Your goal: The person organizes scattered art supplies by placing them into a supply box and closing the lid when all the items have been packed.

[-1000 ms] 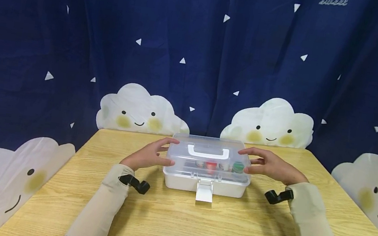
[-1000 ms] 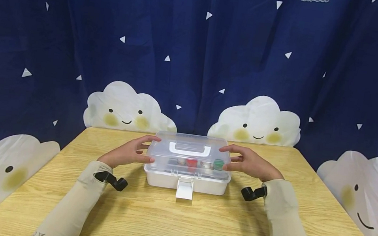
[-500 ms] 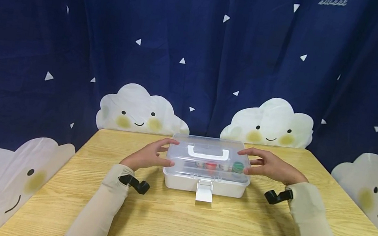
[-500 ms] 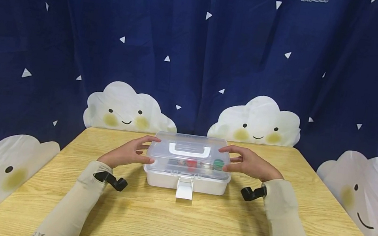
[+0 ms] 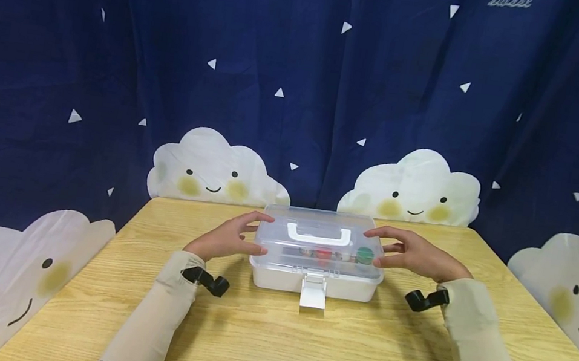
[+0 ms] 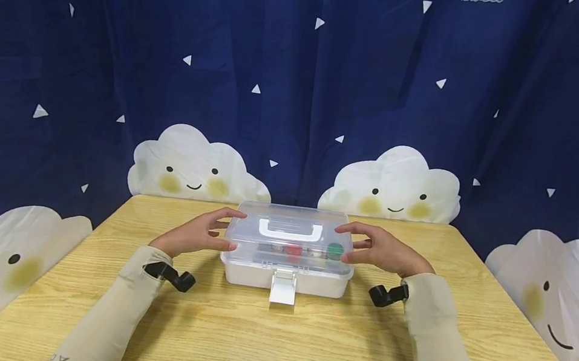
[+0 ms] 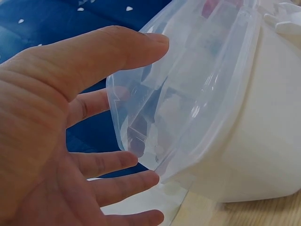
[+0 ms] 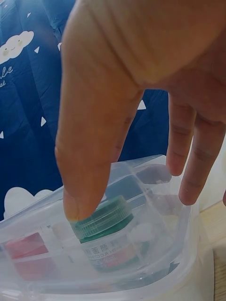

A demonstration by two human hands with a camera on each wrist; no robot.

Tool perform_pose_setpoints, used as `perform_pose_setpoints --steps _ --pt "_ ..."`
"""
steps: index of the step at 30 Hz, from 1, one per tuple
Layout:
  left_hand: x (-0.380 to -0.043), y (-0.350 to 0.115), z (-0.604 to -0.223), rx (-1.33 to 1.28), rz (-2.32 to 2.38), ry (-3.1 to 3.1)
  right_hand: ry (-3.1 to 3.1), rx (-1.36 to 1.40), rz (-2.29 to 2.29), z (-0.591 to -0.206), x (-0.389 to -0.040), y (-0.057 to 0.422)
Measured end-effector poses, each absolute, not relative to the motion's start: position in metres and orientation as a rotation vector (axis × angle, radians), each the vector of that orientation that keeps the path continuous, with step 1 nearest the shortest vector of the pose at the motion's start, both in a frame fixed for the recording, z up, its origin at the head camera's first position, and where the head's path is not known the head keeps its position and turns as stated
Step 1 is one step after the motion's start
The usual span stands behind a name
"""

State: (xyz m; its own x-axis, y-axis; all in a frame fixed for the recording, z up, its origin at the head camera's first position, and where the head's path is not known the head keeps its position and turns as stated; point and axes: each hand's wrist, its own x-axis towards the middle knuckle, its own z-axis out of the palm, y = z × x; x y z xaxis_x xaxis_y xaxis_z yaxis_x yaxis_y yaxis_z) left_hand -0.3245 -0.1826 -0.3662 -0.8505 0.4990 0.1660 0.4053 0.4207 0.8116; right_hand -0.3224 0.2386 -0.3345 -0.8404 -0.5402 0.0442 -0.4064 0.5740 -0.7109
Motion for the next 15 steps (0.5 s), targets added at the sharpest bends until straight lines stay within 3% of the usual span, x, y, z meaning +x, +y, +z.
perform_pose_setpoints --steps 15 --pt "-0.3239 -0.1834 -0.3657 0.81 1.431 2.523 2.606 -0.779 -1.136 -0.3355 -0.3255 0.2396"
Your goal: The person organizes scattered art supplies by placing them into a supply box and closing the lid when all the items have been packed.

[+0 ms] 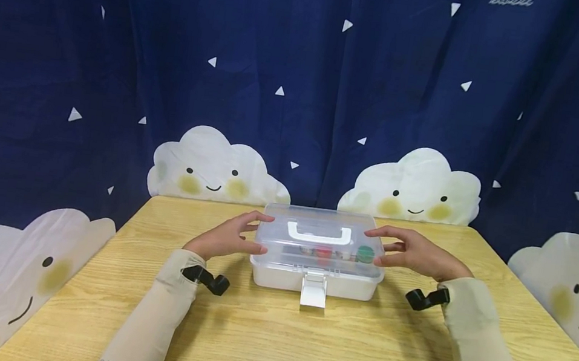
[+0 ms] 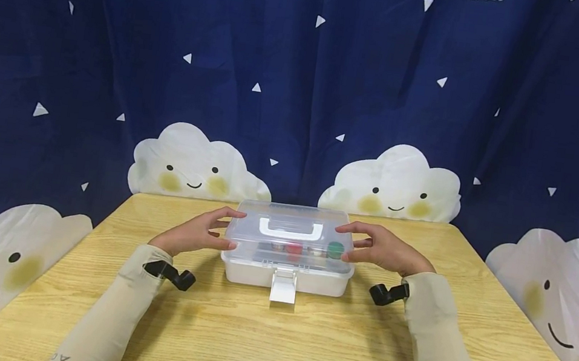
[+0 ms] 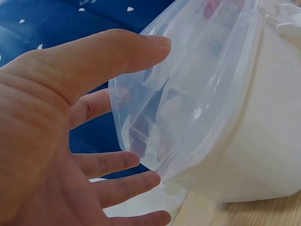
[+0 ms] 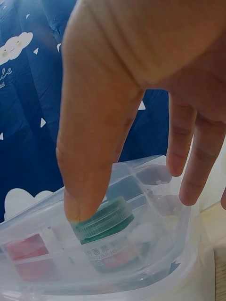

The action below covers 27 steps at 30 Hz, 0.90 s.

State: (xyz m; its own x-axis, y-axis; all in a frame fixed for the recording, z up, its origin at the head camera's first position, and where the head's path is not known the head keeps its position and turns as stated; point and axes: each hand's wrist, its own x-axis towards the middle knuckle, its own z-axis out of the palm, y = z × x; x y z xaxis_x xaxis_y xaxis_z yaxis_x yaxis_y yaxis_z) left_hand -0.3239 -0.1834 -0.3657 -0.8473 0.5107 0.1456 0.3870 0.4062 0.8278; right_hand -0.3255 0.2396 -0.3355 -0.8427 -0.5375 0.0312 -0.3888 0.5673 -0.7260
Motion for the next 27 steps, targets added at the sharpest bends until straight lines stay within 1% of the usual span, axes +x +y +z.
perform_pose_setpoints --steps 8,18,23,27 --pt "-0.326 -0.184 -0.366 0.819 1.429 2.511 2.591 -0.747 -1.155 -0.335 -0.325 0.239" --pt "-0.323 -0.183 -0.363 0.821 1.404 2.521 2.633 -0.774 -1.1 -0.335 -0.323 0.239" --pt "-0.322 -0.181 -0.362 0.819 1.261 2.674 2.686 -0.741 -1.075 -0.331 -0.317 0.235" --pt "-0.317 -0.175 -0.354 0.837 1.145 2.798 2.745 -0.746 -1.063 -0.326 -0.313 0.227"
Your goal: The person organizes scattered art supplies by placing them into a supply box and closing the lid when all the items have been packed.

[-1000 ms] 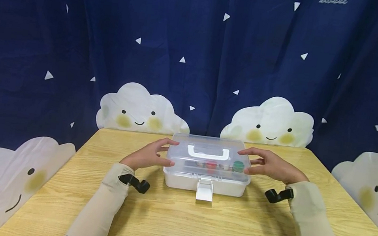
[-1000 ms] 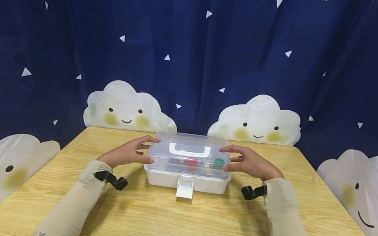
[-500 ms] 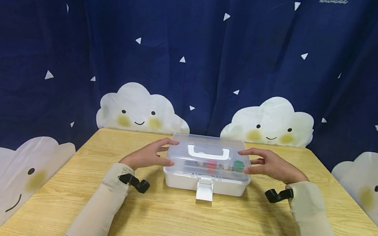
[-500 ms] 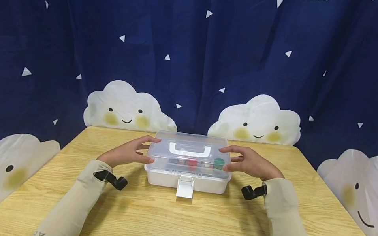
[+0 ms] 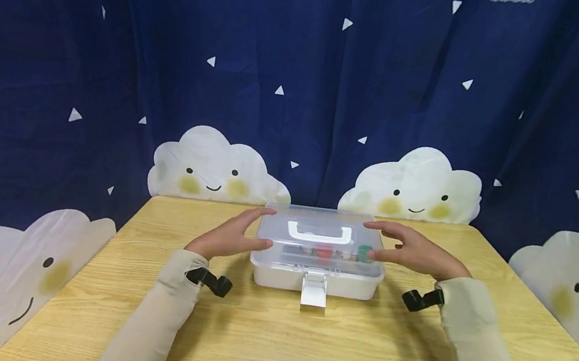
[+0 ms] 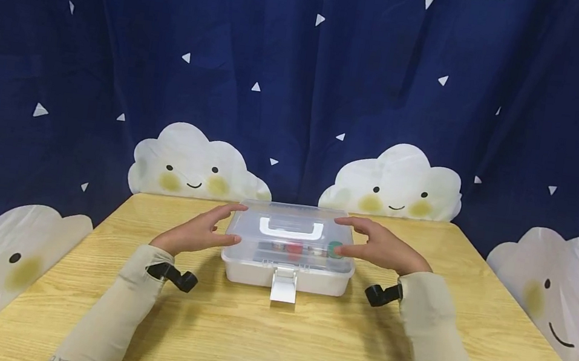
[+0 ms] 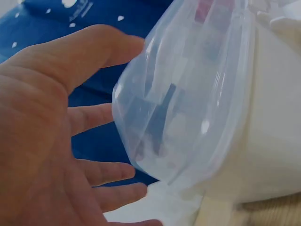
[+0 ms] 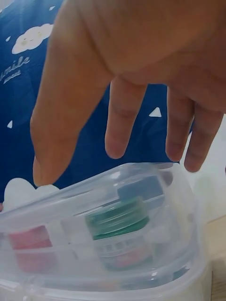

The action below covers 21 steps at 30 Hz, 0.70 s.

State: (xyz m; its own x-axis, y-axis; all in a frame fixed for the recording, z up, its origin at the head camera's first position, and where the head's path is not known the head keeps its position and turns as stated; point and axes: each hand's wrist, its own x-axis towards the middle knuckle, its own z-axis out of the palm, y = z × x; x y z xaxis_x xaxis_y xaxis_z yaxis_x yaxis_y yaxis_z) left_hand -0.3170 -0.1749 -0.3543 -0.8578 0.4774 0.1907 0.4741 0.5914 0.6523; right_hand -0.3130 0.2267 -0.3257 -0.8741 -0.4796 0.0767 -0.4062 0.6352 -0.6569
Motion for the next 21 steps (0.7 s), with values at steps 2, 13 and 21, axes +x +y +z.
perform_pose_setpoints --steps 2,13,21 --pt "-0.314 -0.17 -0.35 0.874 1.122 2.835 2.779 -0.754 -1.041 -0.324 -0.311 0.223" --pt "-0.294 -0.136 -0.34 1.141 0.92 3.033 2.929 -0.865 -0.787 -0.321 -0.298 0.193" --pt "-0.287 -0.118 -0.348 1.309 0.66 3.168 3.016 -0.97 -0.627 -0.325 -0.284 0.171"
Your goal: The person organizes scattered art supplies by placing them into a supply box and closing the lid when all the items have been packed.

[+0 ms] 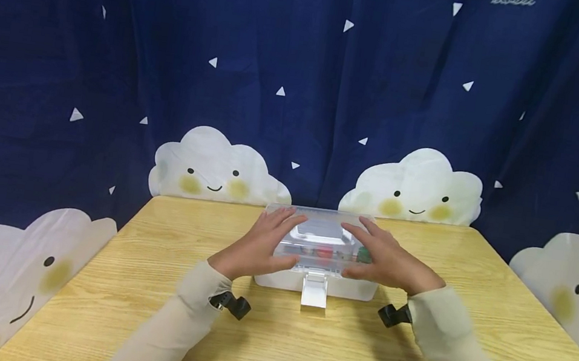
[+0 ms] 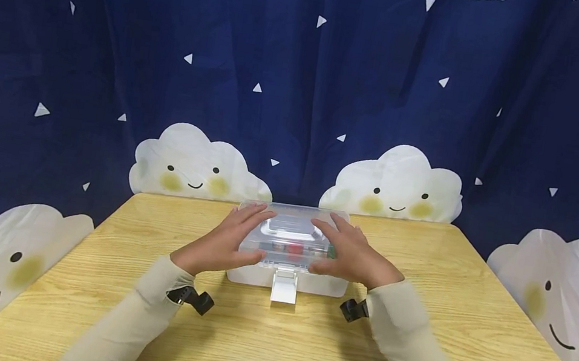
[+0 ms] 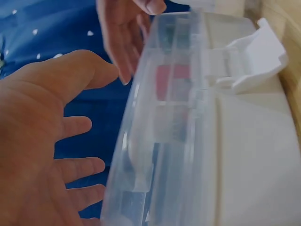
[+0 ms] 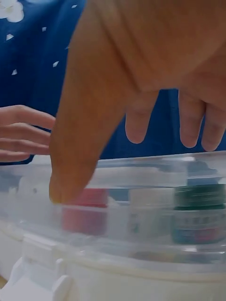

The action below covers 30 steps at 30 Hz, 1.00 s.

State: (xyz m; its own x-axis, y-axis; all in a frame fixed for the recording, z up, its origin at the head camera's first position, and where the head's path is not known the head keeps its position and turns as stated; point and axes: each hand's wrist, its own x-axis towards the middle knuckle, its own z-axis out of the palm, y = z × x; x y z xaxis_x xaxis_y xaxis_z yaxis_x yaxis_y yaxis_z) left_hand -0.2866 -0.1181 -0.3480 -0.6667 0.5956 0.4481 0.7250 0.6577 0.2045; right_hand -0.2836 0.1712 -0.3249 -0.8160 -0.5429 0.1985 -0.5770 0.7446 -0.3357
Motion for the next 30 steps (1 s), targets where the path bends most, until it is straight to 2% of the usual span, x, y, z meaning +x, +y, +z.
perform_pose_setpoints --steps 7,15,30 --pt "-0.282 -0.11 -0.357 -1.091 -0.325 -2.544 -2.819 0.94 0.388 -0.332 -0.271 0.151" --pt "-0.279 -0.097 -0.365 -0.999 -0.109 -2.538 -2.776 0.874 0.182 -0.344 -0.272 0.141" --pt "-0.282 -0.091 -0.375 -0.863 0.121 -2.486 -2.736 0.862 0.107 -0.356 -0.278 0.136"
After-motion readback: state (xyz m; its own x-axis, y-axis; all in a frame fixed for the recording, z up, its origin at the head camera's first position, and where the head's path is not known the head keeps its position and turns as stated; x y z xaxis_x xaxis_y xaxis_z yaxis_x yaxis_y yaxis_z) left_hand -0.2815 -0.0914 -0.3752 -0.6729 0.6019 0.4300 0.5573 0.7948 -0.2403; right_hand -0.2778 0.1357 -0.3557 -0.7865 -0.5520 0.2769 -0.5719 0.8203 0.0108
